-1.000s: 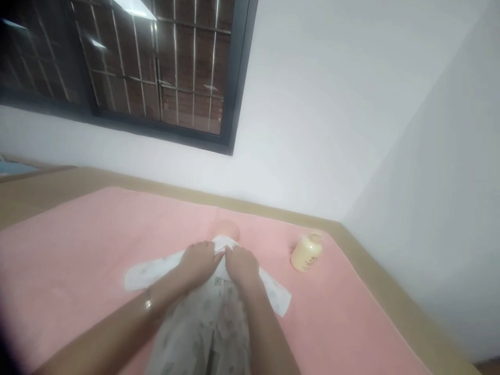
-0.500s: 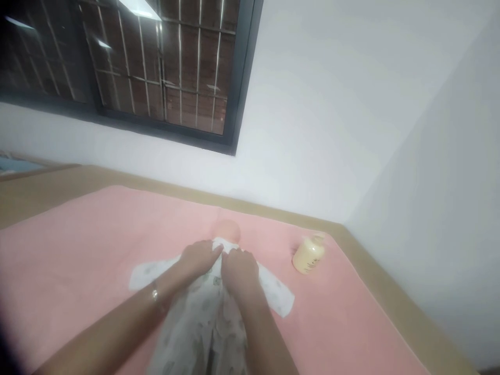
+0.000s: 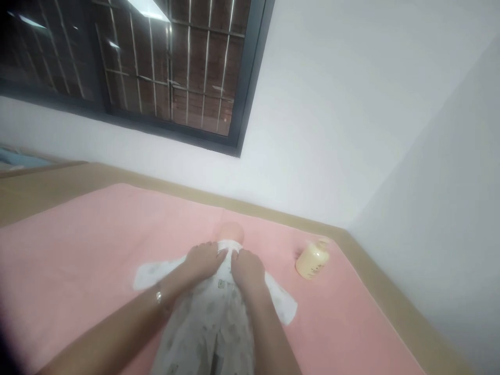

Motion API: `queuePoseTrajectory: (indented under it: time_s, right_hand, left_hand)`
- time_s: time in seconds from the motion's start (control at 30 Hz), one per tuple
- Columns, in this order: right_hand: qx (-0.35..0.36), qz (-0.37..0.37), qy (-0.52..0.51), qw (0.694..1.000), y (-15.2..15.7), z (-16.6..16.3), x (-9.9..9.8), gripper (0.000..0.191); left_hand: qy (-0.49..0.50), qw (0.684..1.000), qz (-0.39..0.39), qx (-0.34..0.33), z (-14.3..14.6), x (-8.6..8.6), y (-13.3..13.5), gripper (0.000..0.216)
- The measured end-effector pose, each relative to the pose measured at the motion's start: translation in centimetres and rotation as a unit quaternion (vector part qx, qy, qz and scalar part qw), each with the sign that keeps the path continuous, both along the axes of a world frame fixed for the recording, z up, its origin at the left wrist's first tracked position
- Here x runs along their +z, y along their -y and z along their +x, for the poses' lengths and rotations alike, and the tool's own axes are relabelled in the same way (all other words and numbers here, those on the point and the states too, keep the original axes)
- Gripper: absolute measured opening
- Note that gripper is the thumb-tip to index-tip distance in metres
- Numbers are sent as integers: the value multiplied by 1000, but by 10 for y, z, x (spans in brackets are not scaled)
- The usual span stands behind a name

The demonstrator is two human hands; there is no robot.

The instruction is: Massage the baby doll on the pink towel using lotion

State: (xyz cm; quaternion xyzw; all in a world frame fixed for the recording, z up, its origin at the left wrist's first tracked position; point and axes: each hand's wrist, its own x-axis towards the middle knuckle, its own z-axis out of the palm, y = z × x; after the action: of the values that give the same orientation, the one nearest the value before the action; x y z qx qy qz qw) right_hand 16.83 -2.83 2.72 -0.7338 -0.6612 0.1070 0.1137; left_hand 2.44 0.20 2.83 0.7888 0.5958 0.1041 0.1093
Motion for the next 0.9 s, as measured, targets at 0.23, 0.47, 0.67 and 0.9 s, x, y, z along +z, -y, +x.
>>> queuePoseTrajectory:
  time_s: [0.23, 0.47, 0.67, 0.9]
  right_hand:
    - [-22, 31, 22, 999, -5, -12, -9, 50]
    - [-69, 10, -33, 997, -14, -8, -23, 53]
    - [-89, -3, -47, 995, -12, -9, -25, 52]
    - [-113, -10, -65, 991, -10, -14, -30, 50]
  left_hand:
    - [52, 998, -14, 25, -2, -12, -11, 61]
    - [81, 995, 41, 37, -2, -31, -11, 56]
    - [139, 988, 37, 52, -4, -37, -10, 49]
    - [172, 984, 9, 53, -8, -33, -6, 52]
